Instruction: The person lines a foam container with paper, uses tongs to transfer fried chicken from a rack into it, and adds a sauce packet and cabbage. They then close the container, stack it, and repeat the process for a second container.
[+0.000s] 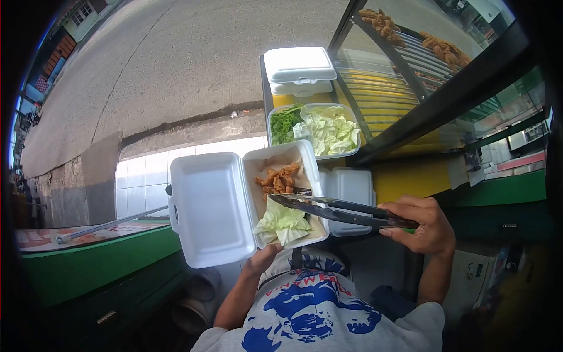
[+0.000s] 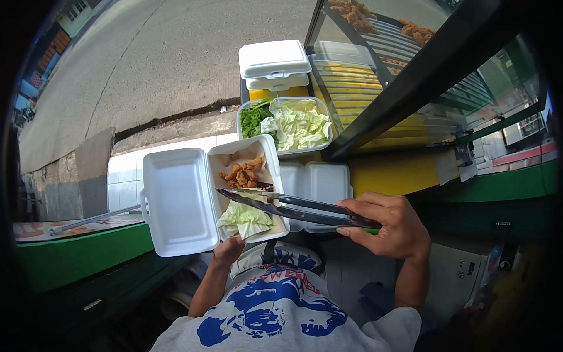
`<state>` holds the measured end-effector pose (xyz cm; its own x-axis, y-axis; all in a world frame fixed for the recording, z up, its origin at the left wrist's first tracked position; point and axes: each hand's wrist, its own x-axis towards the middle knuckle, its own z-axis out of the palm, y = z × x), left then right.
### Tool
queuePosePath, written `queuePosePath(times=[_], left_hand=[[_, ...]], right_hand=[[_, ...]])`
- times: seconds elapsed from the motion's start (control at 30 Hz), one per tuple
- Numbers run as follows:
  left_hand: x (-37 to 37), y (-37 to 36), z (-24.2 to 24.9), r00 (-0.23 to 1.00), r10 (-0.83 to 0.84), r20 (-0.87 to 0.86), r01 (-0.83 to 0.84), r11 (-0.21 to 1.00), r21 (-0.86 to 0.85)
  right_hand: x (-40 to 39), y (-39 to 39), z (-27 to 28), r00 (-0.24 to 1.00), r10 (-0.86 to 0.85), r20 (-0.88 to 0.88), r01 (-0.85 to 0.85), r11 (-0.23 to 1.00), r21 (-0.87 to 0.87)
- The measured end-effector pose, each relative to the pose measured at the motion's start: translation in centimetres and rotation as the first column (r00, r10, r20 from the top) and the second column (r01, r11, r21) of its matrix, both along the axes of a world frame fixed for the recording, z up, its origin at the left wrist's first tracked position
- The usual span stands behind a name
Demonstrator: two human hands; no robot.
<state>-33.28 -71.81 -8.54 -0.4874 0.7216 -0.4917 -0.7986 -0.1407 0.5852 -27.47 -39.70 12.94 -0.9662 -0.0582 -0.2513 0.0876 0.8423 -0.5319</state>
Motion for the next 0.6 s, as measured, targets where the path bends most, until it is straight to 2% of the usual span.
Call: queuePosePath(times=[0.1,0.17,0.27,0.3,0.4,0.47,0.53,0.6], left_hand=[[-0.1,-0.8,0.3,0.996,-0.076,0.035,0.078,0.995,-0.065],[-0.3,-0.9,0.2,0.988,-0.137,-0.068,0.135,0.99,-0.036],[-0.8,-0.1,0.9,0.962,-0.273,-0.01,0.273,0.962,-0.021],[-0.4,1.0,2.5,0.958,-0.283,-0.034,0.276,0.951,-0.137],[0.1,1.2,0.8,0.923,-0.382,0.039,0.384,0.918,-0.1],[1.3,2.7,1.3,0.904,-0.427,0.031,0.427,0.899,-0.096],[3.2,4.4,1.6,0.923,-0.371,-0.099,0.369,0.929,-0.034],[4.6,5.4,0.9,0.902,-0.411,-0.133,0.414,0.91,-0.007]], right_hand=[[3.0,-1.8,-1.3,0.981,-0.193,-0.006,0.191,0.973,-0.132],[5.2,-3.2,-2.6,0.946,-0.325,0.007,0.319,0.923,-0.217],[8.3,-4.8,-3.9,0.861,-0.508,0.029,0.488,0.809,-0.327],[9.2,-5.0,-4.0,0.826,-0.563,0.033,0.535,0.763,-0.362],[11.6,-5.3,-4.0,0.69,-0.723,0.034,0.651,0.6,-0.465],[14.2,-4.9,-3.9,0.644,-0.763,0.061,0.697,0.551,-0.459],[17.0,-4.4,-3.8,0.6,-0.795,0.092,0.736,0.503,-0.453],[19.8,-4.1,-3.7,0.544,-0.834,0.092,0.776,0.459,-0.433]])
